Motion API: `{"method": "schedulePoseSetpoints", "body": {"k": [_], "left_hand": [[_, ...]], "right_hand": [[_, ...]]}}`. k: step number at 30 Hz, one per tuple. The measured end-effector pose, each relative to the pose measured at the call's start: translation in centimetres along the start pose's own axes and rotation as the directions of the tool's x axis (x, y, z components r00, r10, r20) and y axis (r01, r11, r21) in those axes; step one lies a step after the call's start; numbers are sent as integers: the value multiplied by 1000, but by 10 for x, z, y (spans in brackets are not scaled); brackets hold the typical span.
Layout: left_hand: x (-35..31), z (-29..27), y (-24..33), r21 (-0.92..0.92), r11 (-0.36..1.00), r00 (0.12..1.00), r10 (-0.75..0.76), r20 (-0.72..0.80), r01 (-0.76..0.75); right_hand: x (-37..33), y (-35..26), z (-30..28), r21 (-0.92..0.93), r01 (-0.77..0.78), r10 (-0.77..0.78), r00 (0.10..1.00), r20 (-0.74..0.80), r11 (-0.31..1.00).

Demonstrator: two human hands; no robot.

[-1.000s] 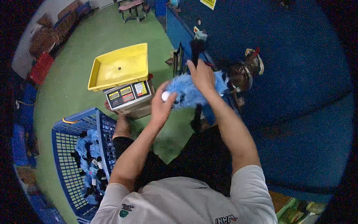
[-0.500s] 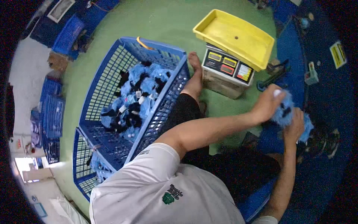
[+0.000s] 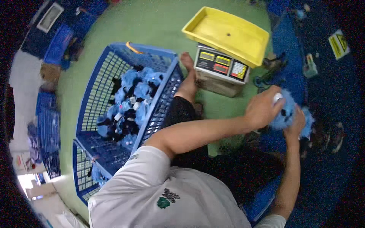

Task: Stuffing blue plush toys with white filling using a machine nozzle and weighing them on a digital scale.

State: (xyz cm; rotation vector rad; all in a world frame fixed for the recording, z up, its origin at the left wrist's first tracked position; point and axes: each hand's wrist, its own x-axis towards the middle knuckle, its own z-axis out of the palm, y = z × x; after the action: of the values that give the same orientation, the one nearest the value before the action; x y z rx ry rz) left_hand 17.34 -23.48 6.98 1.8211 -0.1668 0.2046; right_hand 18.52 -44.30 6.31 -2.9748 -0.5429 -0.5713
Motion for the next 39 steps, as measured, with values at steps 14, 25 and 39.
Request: {"method": "schedulePoseSetpoints", "body": {"k": [14, 25, 39], "left_hand": [[33, -2, -25, -50, 993, 989, 110, 96, -106], [16, 0, -14, -237, 969, 988, -39, 148, 74], [16, 2, -38, -251, 966, 977, -9, 212, 63]], "right_hand": [[12, -17, -14, -105, 95, -109, 984, -139, 990], [9, -13, -7, -133, 118, -137, 980, -148, 984], [8, -11, -6, -95, 78, -94, 980, -174, 992]]}}
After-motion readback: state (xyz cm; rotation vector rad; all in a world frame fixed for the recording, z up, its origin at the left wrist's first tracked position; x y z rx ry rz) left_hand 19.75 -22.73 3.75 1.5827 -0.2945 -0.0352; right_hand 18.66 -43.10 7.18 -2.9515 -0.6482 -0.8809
